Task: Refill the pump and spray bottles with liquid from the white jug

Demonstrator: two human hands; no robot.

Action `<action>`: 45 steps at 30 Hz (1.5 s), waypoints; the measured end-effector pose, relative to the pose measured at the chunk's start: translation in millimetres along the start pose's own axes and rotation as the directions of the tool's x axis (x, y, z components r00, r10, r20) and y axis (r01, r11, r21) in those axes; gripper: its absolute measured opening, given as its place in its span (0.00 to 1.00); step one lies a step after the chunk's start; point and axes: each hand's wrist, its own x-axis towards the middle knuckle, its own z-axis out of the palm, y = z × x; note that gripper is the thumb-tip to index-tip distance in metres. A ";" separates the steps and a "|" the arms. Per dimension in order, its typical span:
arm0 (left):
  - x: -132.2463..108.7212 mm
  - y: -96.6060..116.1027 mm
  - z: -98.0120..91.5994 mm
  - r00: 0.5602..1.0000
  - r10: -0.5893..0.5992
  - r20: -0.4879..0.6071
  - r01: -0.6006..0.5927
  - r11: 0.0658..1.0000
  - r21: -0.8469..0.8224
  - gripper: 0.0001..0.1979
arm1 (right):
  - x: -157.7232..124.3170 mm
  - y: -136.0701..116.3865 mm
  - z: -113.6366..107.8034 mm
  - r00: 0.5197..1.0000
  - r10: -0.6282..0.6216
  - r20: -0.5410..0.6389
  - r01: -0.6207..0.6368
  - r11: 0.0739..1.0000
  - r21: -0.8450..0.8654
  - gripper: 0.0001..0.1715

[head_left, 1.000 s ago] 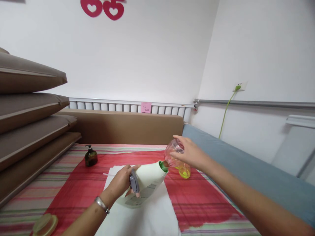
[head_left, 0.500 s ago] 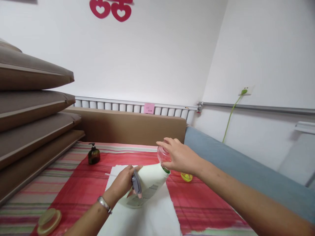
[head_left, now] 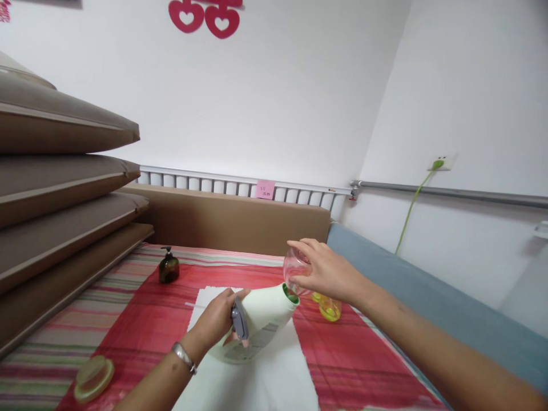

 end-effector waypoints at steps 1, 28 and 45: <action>0.3 -0.6 -0.1 1.000 0.003 -0.009 -0.003 1.000 0.009 0.28 | 0.1 -0.2 0.0 1.000 0.002 0.000 -0.002 1.000 0.005 0.38; -1.3 -16.9 -0.3 0.991 0.047 -0.128 -0.035 0.995 0.094 0.30 | 3.3 17.0 3.3 0.988 0.151 -0.023 -0.136 0.939 0.316 0.38; -21.7 -60.0 -30.6 0.952 -0.173 -0.251 0.180 0.984 0.004 0.27 | -93.0 29.7 160.2 0.681 0.443 0.583 -0.359 -0.493 0.793 0.22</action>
